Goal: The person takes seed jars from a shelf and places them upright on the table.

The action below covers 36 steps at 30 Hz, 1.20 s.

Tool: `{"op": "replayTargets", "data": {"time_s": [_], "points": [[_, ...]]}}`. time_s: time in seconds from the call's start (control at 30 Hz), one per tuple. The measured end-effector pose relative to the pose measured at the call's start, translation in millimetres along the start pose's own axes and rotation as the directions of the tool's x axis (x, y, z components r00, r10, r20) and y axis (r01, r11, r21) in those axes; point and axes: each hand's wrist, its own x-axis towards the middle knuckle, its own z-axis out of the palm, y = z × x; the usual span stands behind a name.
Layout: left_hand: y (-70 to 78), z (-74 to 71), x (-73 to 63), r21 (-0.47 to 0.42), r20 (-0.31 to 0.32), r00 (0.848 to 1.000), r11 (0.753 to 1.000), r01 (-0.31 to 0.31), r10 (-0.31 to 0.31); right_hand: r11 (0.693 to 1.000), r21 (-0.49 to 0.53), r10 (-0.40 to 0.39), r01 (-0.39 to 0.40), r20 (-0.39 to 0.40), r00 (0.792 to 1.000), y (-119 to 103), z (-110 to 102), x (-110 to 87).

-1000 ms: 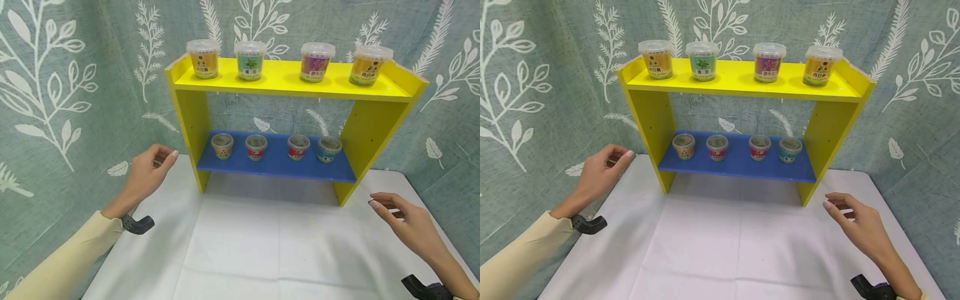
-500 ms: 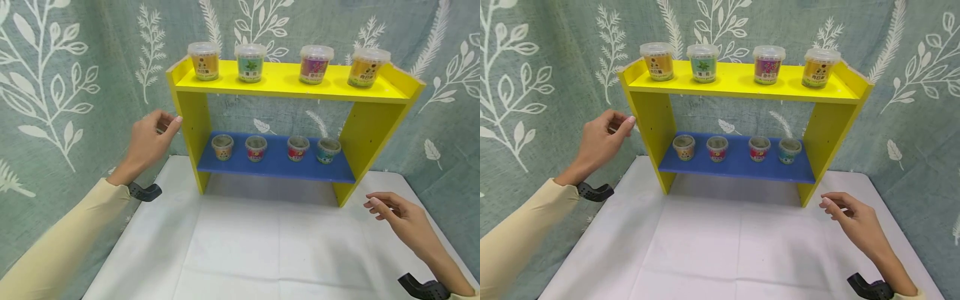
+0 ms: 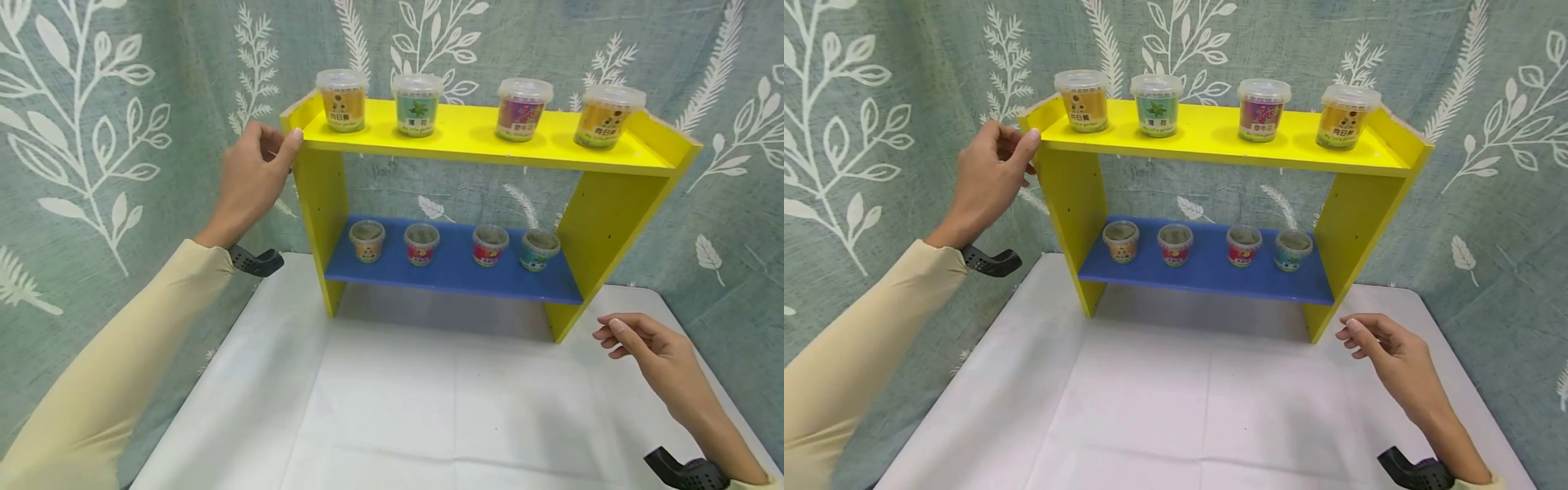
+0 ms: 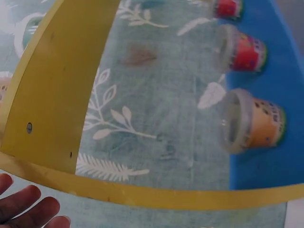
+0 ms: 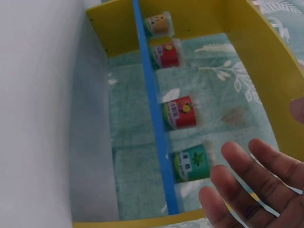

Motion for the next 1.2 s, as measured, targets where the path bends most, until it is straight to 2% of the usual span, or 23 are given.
{"op": "replayTargets", "data": {"time_s": [0.17, 0.37, 0.6, 0.87, 1.03, 1.2], "points": [[3.2, 5.4, 9.3, -0.002, -0.021, 1.0, 1.0, 0.017, -0.017, 1.0, -0.009, -0.007, 0.007, 0.004, 1.0, -3.1, 0.7, 4.1], [5.6, 8.0, 12.4, 0.006, -0.039, 0.999, 1.0, 0.011, -0.011, 0.999, -0.002, -0.041, 0.041, 0.003, 0.999, -9.4, -0.8, 9.7], [8.5, 8.1, 13.8, -0.065, -0.014, 0.999, 0.997, 0.035, -0.036, 0.996, -0.014, -0.084, 0.083, -0.014, 0.996, -20.2, -9.3, 19.2], [1.0, 7.2, 14.1, -0.157, -0.005, 0.996, 0.984, 0.082, -0.084, 0.994, -0.04, -0.103, 0.101, -0.042, 0.994, -42.8, -22.5, 45.4], [0.8, 9.3, 15.0, -0.172, 0.005, 0.997, 0.982, 0.08, -0.08, 0.988, -0.09, -0.135, 0.126, -0.102, 0.986, -59.9, -31.4, 60.0], [1.5, 12.3, 16.2, -0.202, -0.001, 0.997, 0.977, 0.073, -0.075, 0.982, -0.08, -0.178, 0.169, -0.134, 0.975, -78.6, -40.5, 76.3]]}}
